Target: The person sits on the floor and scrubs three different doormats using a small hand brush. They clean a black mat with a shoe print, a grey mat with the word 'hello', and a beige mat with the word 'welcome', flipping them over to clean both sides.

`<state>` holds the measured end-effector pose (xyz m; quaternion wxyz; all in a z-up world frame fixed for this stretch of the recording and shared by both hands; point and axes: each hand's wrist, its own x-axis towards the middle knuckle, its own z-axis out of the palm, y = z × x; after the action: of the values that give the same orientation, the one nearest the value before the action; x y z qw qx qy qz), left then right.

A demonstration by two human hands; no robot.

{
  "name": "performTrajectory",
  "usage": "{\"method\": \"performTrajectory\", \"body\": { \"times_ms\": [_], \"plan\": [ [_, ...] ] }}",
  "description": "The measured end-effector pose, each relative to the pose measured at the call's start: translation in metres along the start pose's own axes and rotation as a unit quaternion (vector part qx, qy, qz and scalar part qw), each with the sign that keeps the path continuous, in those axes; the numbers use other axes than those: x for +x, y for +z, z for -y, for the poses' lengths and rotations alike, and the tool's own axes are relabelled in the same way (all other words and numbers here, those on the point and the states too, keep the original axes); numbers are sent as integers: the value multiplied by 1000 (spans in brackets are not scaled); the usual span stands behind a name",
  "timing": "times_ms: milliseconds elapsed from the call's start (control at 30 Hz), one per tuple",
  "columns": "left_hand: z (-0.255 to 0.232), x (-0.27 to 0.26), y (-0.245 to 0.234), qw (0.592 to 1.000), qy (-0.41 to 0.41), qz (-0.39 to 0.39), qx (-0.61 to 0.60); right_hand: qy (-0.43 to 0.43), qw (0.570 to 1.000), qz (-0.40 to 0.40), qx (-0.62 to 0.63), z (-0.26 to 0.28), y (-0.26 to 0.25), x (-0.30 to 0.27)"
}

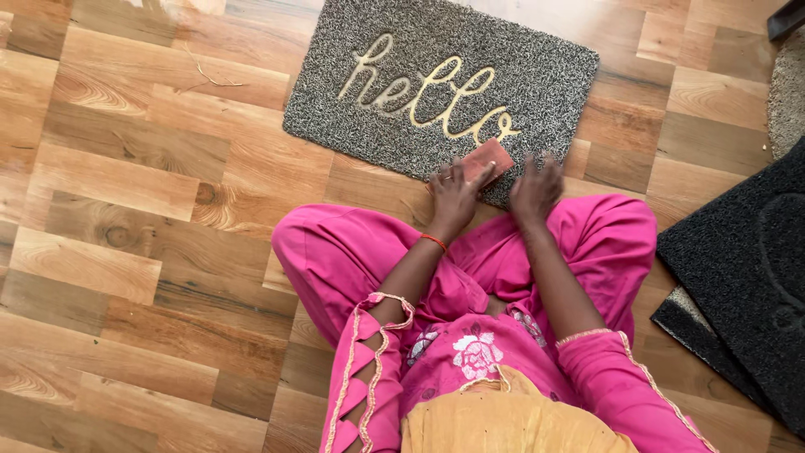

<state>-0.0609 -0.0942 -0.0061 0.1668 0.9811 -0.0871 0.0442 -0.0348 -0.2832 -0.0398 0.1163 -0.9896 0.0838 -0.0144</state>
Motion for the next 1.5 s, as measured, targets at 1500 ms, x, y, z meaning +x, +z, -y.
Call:
{"method": "performTrajectory", "body": {
  "times_ms": [1500],
  "plan": [
    [126, 30, -15, 723, -525, -142, -427, -251, 952, 11, -176, -5, 16, 9]
  ]
}}
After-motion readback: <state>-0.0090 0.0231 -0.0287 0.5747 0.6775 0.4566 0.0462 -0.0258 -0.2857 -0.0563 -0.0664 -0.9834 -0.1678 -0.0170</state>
